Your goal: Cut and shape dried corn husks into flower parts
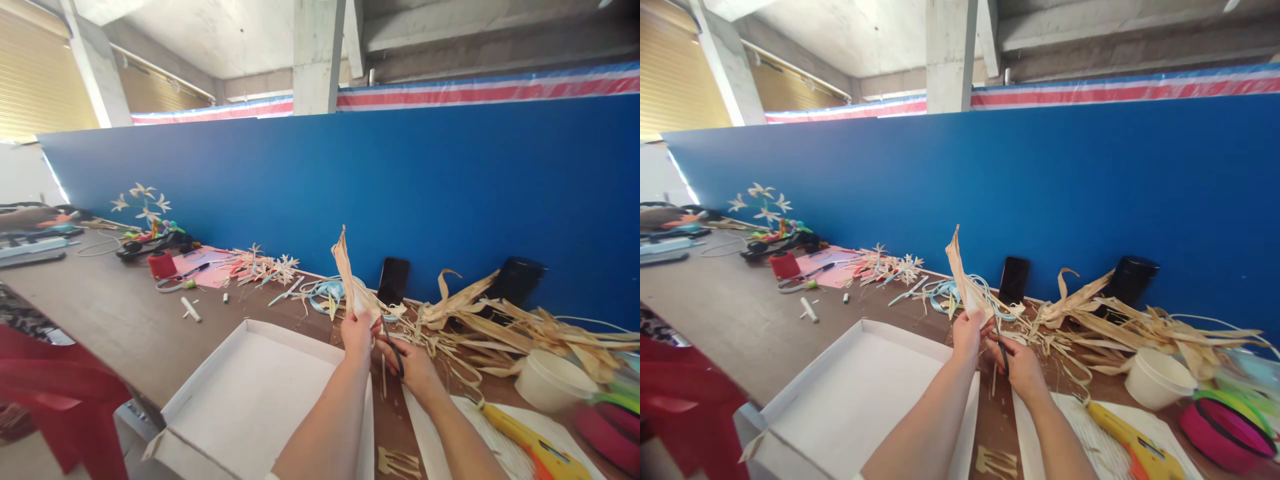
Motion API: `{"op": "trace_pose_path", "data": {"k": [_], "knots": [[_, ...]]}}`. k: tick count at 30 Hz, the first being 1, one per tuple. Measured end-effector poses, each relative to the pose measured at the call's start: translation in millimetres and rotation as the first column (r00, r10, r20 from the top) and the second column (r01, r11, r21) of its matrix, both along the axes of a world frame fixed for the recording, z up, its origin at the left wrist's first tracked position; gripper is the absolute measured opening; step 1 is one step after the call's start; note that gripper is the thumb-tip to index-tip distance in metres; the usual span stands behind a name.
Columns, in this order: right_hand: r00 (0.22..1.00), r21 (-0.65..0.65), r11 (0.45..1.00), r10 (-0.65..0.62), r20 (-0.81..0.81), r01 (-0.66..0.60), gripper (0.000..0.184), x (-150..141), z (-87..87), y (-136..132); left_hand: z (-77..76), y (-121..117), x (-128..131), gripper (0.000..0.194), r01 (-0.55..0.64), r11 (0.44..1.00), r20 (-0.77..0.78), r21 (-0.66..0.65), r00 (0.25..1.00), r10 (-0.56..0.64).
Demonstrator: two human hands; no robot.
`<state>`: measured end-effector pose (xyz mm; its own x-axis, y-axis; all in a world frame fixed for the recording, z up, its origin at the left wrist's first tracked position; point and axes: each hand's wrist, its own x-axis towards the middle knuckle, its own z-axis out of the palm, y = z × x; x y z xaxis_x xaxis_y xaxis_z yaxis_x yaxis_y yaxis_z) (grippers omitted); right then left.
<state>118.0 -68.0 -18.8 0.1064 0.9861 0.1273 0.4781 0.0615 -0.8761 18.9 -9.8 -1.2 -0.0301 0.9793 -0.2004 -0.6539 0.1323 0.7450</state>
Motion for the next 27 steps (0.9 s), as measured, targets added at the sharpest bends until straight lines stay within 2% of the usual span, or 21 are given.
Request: {"op": "trace_pose_path", "data": {"k": [8, 14, 18, 27], "knots": [[1.0, 0.018, 1.0, -0.005, 0.02, 0.004, 0.036, -1.8, 1.2, -0.3, 3.9, -2.4, -2.7, 0.015, -0.002, 1.0, -0.006, -0.006, 1.0, 0.002], [0.999, 0.059, 0.998, 0.023, 0.029, -0.025, 0.04, -1.6, -2.7, 0.4, 0.3, 0.0, -2.5, 0.018, 0.0, 1.0, -0.018, -0.009, 1.0, -0.001], [1.0, 0.042, 0.999, 0.025, -0.006, -0.025, 0.039, -1.1, -3.7, -0.2, -1.9, 1.7, -2.8, 0.018, -0.001, 1.0, -0.036, 0.011, 0.999, 0.002], [0.995, -0.005, 1.0, 0.03, -0.096, -0.03, 0.044, 2.1, -3.5, -0.9, -2.9, 4.4, -3.4, 0.011, 0.018, 0.997, -0.313, 0.071, 0.95, 0.005]]}}
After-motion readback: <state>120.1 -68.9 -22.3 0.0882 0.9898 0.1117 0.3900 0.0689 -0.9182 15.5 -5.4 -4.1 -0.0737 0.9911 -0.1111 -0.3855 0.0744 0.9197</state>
